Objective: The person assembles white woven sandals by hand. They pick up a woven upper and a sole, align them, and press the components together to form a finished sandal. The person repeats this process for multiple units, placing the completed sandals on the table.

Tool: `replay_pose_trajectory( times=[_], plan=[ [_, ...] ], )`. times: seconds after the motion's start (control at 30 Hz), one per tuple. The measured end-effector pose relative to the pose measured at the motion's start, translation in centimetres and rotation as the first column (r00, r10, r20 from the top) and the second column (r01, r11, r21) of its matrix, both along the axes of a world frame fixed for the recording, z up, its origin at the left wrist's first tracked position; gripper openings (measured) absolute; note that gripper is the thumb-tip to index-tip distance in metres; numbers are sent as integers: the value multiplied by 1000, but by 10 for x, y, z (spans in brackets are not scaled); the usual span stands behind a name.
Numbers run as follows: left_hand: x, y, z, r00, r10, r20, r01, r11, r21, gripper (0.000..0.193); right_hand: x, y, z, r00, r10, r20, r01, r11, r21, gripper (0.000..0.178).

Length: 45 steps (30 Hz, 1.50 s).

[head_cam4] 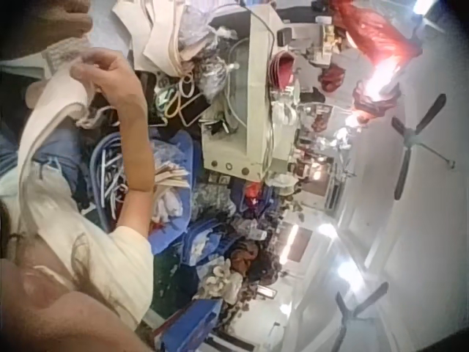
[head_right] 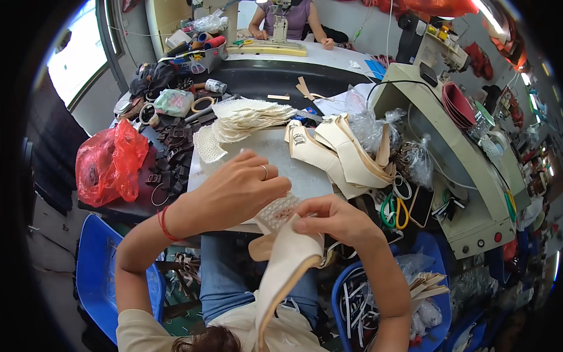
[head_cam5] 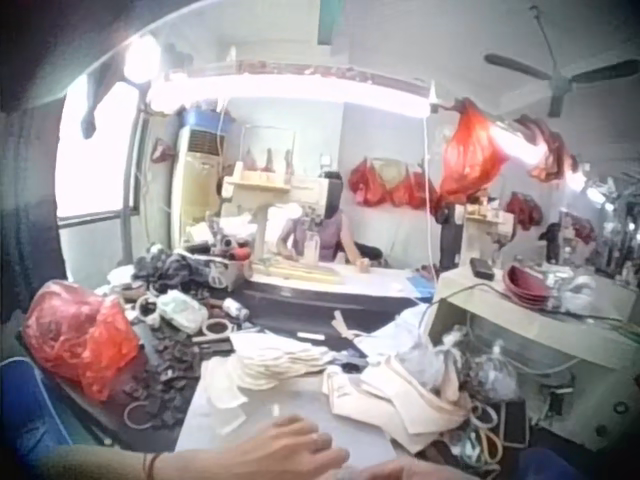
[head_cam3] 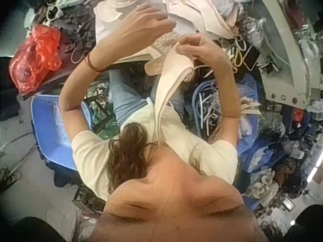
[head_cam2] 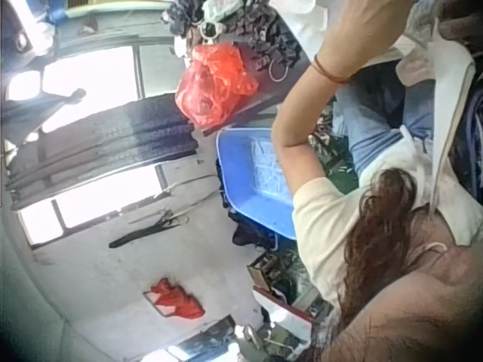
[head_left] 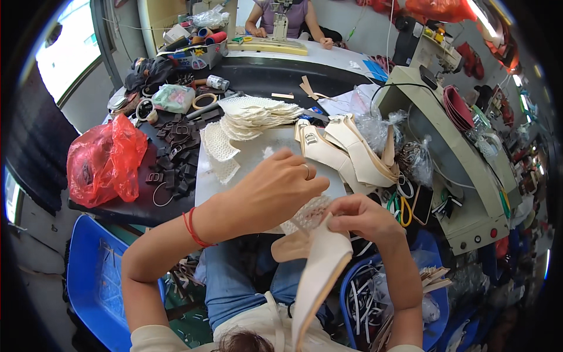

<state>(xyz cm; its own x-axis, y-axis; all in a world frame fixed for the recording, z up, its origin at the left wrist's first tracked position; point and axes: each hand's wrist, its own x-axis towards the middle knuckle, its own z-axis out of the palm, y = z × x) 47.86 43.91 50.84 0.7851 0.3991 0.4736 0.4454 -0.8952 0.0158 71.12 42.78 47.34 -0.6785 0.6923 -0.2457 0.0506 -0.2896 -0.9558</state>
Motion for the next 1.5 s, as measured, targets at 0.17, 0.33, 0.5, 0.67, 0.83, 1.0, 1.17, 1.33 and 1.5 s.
replay_pose_trajectory(
  times=[0.17, 0.33, 0.5, 0.67, 0.83, 1.0, 1.17, 1.33, 1.5],
  plan=[
    [-15, -49, -42, 780, 513, 358, -120, 684, -719, 18, -5, 5, -16, 982, -119, -148, 109, 991, -73, 19],
    [4, -74, -105, 311, 848, 428, 753, 55, -655, 31, -11, -2, -28, 985, 84, -153, -77, 996, 49, 14],
    [2, -59, -94, 141, 859, 491, 660, 288, -694, 37, -8, -19, -19, 974, -170, -151, 196, 964, 178, 12],
    [7, -57, -79, 130, 870, 476, 736, 237, -635, 37, -39, -35, -18, 816, -563, -134, 553, 689, 468, 25],
    [10, -57, -69, 277, 856, 436, 684, 143, -716, 34, -39, -33, -27, 745, -619, -246, 589, 439, 679, 28],
    [9, -62, -65, 345, 843, 411, 566, 163, -808, 29, -44, -34, -29, 671, -669, -320, 659, 341, 670, 26],
    [9, -66, -64, 355, 822, 445, 576, 182, -797, 25, -43, -35, -29, 673, -675, -302, 645, 335, 686, 28],
    [8, -68, -56, 289, 818, 497, 680, 190, -708, 27, -42, -30, -24, 718, -669, -195, 551, 373, 747, 26],
    [0, -67, -64, 342, 802, 490, 716, 115, -688, 32, -43, -32, -17, 788, -588, -183, 583, 617, 528, 25]
  ],
)
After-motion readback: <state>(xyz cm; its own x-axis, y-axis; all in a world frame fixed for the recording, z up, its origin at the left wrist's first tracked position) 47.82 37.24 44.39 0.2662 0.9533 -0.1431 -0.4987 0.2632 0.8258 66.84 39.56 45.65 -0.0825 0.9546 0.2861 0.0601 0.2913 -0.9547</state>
